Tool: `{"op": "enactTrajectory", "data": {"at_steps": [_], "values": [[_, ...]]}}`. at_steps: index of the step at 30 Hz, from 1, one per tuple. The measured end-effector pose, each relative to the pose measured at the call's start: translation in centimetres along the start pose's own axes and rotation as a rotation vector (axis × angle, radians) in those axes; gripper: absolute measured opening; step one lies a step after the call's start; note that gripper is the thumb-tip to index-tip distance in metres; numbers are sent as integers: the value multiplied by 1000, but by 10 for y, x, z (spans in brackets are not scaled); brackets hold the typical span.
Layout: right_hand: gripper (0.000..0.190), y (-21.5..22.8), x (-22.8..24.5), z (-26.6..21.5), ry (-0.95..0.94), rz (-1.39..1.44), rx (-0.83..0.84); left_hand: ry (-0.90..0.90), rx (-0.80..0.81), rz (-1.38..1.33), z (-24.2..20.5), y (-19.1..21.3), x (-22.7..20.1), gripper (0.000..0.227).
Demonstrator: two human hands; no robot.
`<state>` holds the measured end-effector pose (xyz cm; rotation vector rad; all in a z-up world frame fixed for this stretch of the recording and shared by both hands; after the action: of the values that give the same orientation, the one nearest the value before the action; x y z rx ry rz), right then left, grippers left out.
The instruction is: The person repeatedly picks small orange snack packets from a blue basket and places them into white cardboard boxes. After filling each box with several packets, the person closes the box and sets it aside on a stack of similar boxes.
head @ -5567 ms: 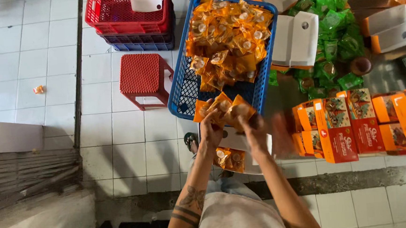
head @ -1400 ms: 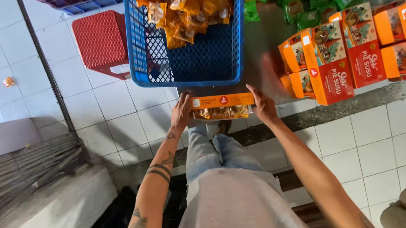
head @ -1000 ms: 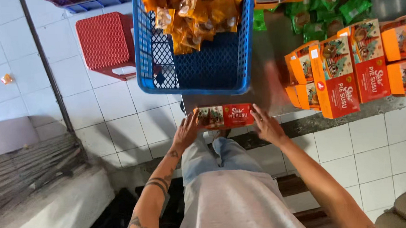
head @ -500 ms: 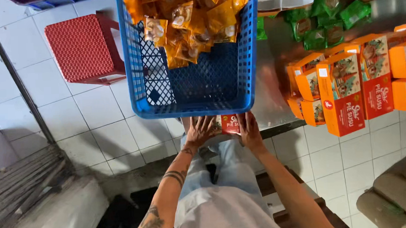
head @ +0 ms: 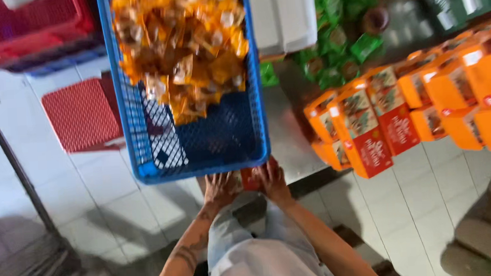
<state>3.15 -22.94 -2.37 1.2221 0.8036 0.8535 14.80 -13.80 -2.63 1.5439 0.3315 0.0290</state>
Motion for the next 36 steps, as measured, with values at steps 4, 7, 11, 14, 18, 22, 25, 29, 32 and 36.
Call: {"op": "enactTrajectory", "data": {"at_steps": [4, 7, 11, 14, 18, 22, 25, 29, 32, 36], "values": [[50, 42, -5, -9, 62, 221, -39, -69, -146, -40, -8, 37, -31, 73], [69, 53, -29, -13, 186, 496, 91, -113, 70, -88, -1, 30, -53, 80], [137, 116, -94, -8, 177, 464, 519, -79, 75, -91, 21, 96, -115, 131], [99, 181, -158, 32, 259, 321, 192, -12, -304, -143, 67, 164, -164, 105], [72, 233, -239, 94, 177, 169, -17, 31, -532, -319, 123, 204, -208, 87], [119, 189, -305, 113, 9, 165, -70, 129, -451, -557, 141, 207, -216, 82], [127, 155, -327, 114, -91, 194, 19, 217, -343, -539, 131, 177, -192, 97], [134, 131, -328, 103, -210, 365, 314, 512, -351, -478, 72, 166, -136, 93], [92, 227, -291, 109, 18, 560, -215, 709, -404, -292, 15, 121, -91, 99], [52, 210, -245, 128, -62, 947, 8, 961, -284, -383, -22, 72, -46, 105]]}}
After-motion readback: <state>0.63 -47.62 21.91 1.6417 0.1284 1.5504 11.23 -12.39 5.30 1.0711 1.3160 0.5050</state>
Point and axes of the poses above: each hand's wrist, its own z-axis towards the middle knuckle, its own y-axis out of the back of the hand, x = y × z, the point moved 10 cm from there along z, towards the middle knuckle, and after that the axes turned 5 degrees about -y, right-handed, at the moved point
